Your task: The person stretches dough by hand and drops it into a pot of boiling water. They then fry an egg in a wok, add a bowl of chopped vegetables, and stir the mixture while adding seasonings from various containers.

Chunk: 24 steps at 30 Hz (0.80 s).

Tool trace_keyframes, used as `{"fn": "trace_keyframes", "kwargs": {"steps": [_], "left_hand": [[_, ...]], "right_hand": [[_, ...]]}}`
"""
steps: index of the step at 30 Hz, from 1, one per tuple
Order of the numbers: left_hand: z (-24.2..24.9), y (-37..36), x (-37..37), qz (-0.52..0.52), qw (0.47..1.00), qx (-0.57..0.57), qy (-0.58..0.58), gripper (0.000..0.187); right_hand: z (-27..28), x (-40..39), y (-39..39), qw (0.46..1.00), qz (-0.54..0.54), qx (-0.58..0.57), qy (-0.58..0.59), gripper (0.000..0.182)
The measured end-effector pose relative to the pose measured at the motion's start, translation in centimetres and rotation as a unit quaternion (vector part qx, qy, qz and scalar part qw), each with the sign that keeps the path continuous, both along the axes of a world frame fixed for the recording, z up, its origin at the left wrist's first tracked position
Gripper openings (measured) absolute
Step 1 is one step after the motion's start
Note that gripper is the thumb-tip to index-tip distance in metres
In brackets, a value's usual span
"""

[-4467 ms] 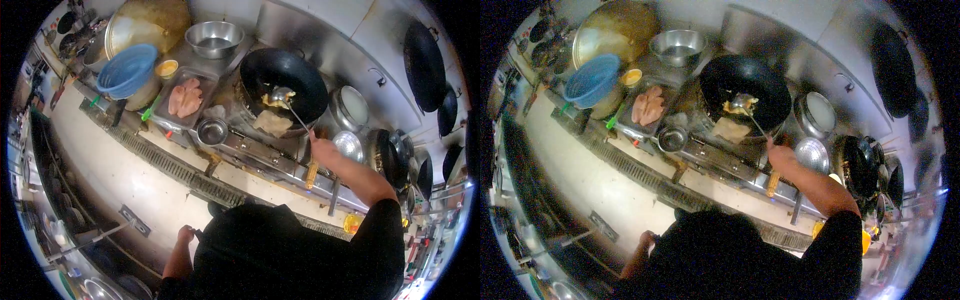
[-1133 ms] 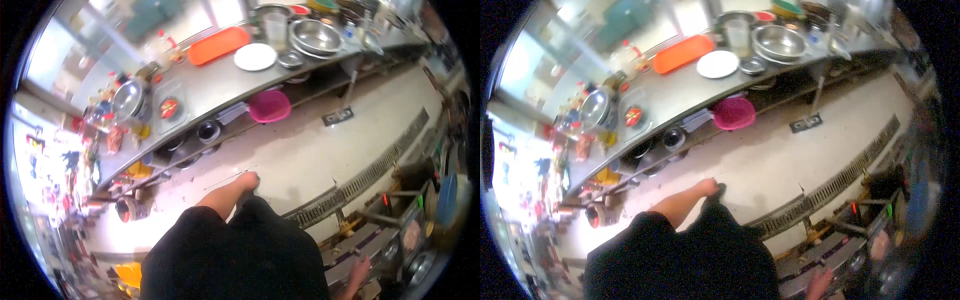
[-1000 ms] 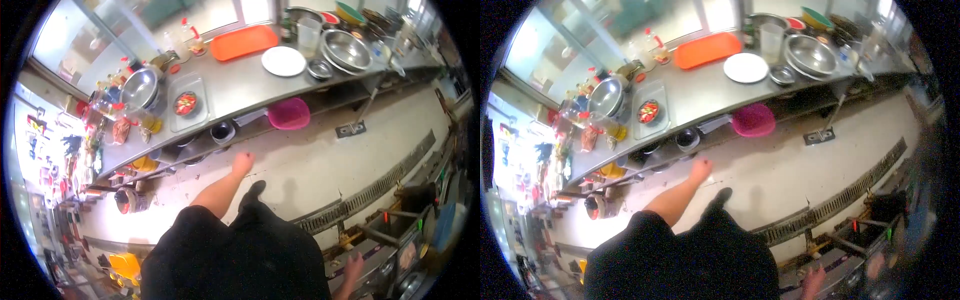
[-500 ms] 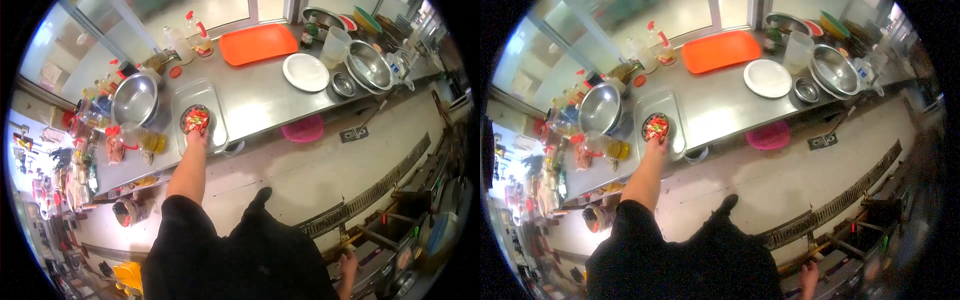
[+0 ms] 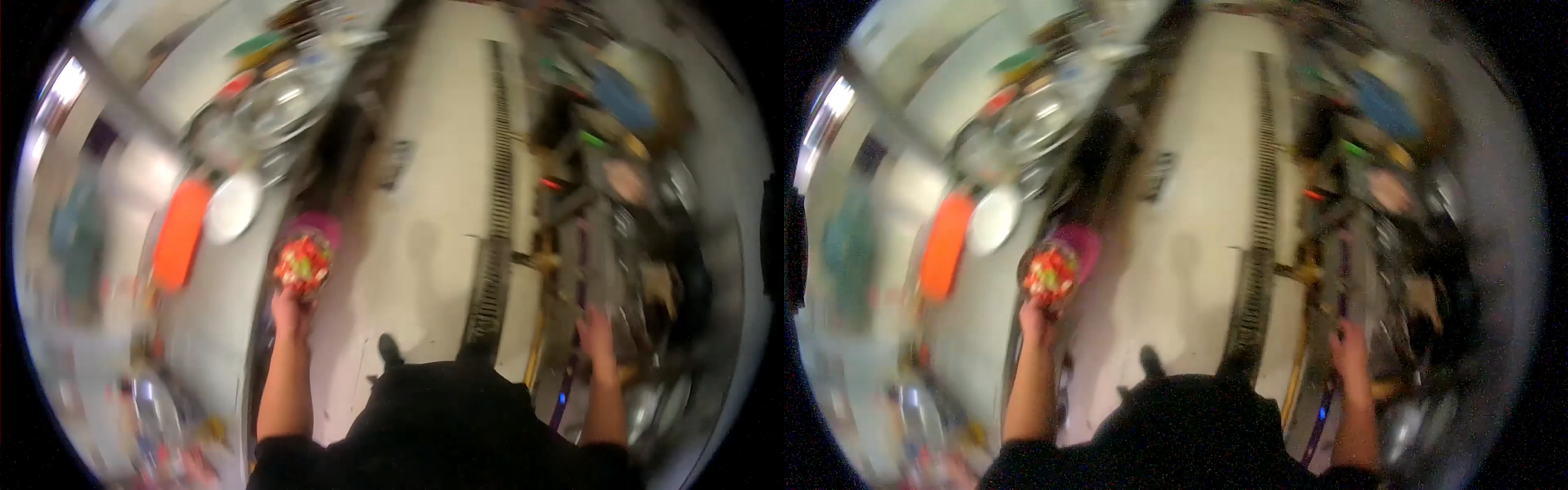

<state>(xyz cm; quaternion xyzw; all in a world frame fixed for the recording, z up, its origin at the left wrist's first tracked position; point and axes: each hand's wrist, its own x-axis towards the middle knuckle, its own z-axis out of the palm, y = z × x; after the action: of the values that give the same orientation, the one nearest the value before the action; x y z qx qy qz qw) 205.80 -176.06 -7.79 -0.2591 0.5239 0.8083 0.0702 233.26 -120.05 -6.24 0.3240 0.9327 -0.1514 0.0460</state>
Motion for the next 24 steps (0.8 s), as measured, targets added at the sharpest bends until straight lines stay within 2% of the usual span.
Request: {"fn": "trace_keyframes", "kwargs": {"steps": [1, 3, 4, 5, 8, 9, 11, 12, 13, 14, 15, 16, 18, 19, 20, 21, 22, 23, 24], "left_hand": [[-0.3, 5.1, -0.1, -0.021, 0.999, 0.030, -0.007, 0.029], [-0.8, 14.8, 0.6, -0.117, 0.990, 0.074, -0.033, 0.037], [-0.5, 19.6, 1.3, -0.173, 0.980, 0.078, -0.066, 0.039], [-0.3, 24.4, 2.0, -0.221, 0.968, 0.073, -0.095, 0.041], [-0.8, 37.2, 3.3, -0.364, 0.917, 0.101, -0.128, 0.045], [-1.0, 41.0, 3.4, -0.412, 0.894, 0.117, -0.133, 0.050], [1.1, 48.9, 5.0, -0.471, 0.865, 0.121, -0.126, 0.050], [2.1, 50.9, 5.6, -0.495, 0.851, 0.132, -0.115, 0.048], [2.7, 54.5, 6.2, -0.530, 0.832, 0.130, -0.102, 0.047], [3.6, 57.6, 6.6, -0.563, 0.811, 0.128, -0.089, 0.045], [4.5, 61.1, 7.3, -0.586, 0.802, 0.086, -0.078, 0.042], [4.7, 64.0, 7.5, -0.632, 0.763, 0.120, -0.060, 0.042], [6.4, 70.3, 9.4, -0.674, 0.734, 0.085, -0.011, 0.043], [7.4, 73.4, 10.1, -0.714, 0.692, 0.096, 0.046, 0.042], [7.2, 76.7, 10.8, -0.725, 0.687, 0.020, 0.052, 0.039], [8.3, 79.4, 12.8, -0.717, 0.680, 0.105, 0.110, 0.035], [6.0, 83.1, 13.1, -0.758, 0.629, 0.096, 0.144, 0.036], [4.6, 86.4, 14.2, -0.770, 0.599, 0.057, 0.213, 0.046], [5.5, 88.5, 15.5, -0.747, 0.554, -0.077, 0.360, 0.049]], "right_hand": [[0.6, 1.4, 3.1, 0.998, -0.044, 0.048, 0.017, 0.048], [4.5, 4.0, 8.3, 0.984, -0.145, 0.087, 0.060, 0.051], [5.1, 6.5, 11.4, 0.973, -0.152, 0.169, 0.045, 0.053], [5.7, 8.6, 14.1, 0.962, -0.201, 0.187, 0.017, 0.055], [5.4, 14.0, 19.5, 0.929, -0.315, 0.167, -0.098, 0.065], [5.1, 14.9, 20.2, 0.921, -0.341, 0.162, -0.099, 0.065], [4.3, 16.4, 21.6, 0.914, -0.394, -0.018, -0.093, 0.070], [4.0, 17.2, 21.4, 0.910, -0.404, -0.020, -0.089, 0.070], [2.7, 18.2, 22.8, 0.873, -0.470, -0.134, 0.004, 0.072], [1.3, 19.0, 23.7, 0.812, -0.522, -0.242, 0.099, 0.075], [-0.2, 19.8, 24.8, 0.792, -0.541, -0.243, 0.146, 0.070], [-1.6, 20.5, 25.0, 0.784, -0.551, -0.244, 0.148, 0.070], [-2.9, 20.5, 23.8, 0.832, -0.513, -0.129, 0.166, 0.060], [-2.9, 19.9, 22.3, 0.829, -0.522, -0.091, 0.181, 0.052], [-2.2, 19.2, 21.0, 0.821, -0.534, -0.088, 0.181, 0.052], [-1.1, 18.2, 19.6, 0.811, -0.545, -0.069, 0.201, 0.052], [-0.1, 17.4, 18.3, 0.801, -0.555, -0.051, 0.220, 0.052], [0.6, 16.5, 17.1, 0.793, -0.567, -0.048, 0.219, 0.052], [1.5, 15.6, 16.2, 0.771, -0.587, -0.064, 0.239, 0.053]]}}
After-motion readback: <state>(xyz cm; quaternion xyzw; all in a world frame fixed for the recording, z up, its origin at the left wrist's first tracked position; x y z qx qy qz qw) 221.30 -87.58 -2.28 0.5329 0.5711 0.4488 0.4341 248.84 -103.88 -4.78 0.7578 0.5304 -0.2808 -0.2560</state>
